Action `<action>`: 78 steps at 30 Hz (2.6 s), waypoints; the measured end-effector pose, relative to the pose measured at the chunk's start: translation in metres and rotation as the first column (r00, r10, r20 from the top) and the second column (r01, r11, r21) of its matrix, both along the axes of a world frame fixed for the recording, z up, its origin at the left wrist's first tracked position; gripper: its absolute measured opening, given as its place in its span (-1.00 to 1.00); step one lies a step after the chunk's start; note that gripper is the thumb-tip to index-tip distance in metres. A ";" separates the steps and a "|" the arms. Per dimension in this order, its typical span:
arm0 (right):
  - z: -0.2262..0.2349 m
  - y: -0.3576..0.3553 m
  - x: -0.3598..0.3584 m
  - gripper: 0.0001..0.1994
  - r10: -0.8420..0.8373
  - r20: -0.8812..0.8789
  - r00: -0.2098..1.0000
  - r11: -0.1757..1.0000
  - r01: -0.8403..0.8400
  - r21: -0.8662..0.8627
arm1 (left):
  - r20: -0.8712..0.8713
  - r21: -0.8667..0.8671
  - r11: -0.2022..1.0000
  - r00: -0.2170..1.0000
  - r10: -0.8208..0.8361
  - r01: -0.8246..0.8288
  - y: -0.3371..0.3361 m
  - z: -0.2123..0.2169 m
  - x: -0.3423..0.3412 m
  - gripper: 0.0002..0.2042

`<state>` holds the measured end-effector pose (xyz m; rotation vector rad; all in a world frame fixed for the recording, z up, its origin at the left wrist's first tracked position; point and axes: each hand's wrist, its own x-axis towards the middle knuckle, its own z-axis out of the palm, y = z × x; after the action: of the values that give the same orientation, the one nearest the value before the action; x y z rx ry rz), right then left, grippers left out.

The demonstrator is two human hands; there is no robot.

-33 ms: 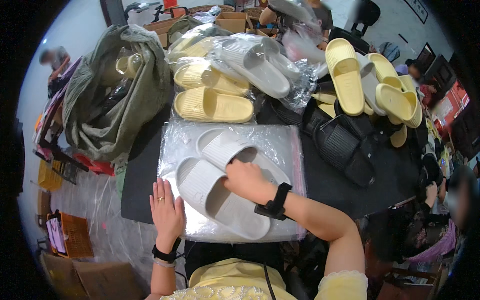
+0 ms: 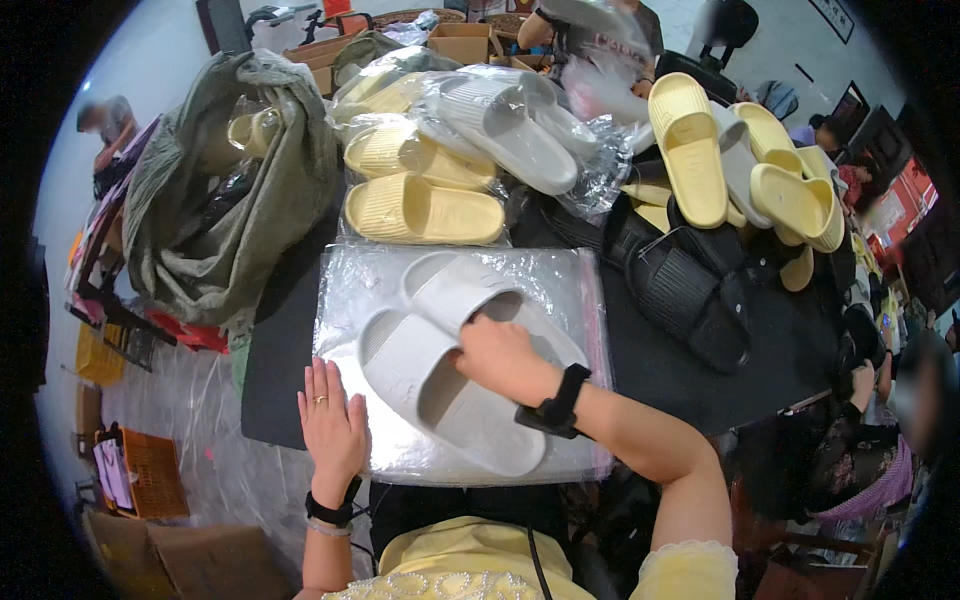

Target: The recorder is picking up various plastic sandals (slides) from a large pile and placing them into clear plastic bags.

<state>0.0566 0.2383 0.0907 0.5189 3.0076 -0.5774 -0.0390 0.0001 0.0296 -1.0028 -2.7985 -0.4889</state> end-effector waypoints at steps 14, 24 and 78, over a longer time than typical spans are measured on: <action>-0.004 0.070 0.118 -0.71 -0.400 -0.011 0.916 0.910 0.399 0.112 | 0.015 -0.027 1.000 1.000 -0.009 0.009 0.003 0.003 0.000 -0.40; 0.008 -0.052 0.077 -0.80 0.138 0.076 0.988 0.989 -0.133 -0.061 | -0.023 -0.045 0.999 1.000 -0.018 0.017 0.000 0.001 -0.001 -0.39; 0.015 0.026 0.085 -0.78 -0.262 -0.020 0.965 0.951 0.261 0.164 | 0.039 -0.010 0.996 0.995 -0.093 0.094 0.008 0.008 -0.001 -0.44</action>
<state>0.1418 0.2640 0.1055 0.9381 3.0219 -0.3351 -0.0396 0.0081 0.0379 -1.1435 -2.8012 -0.5082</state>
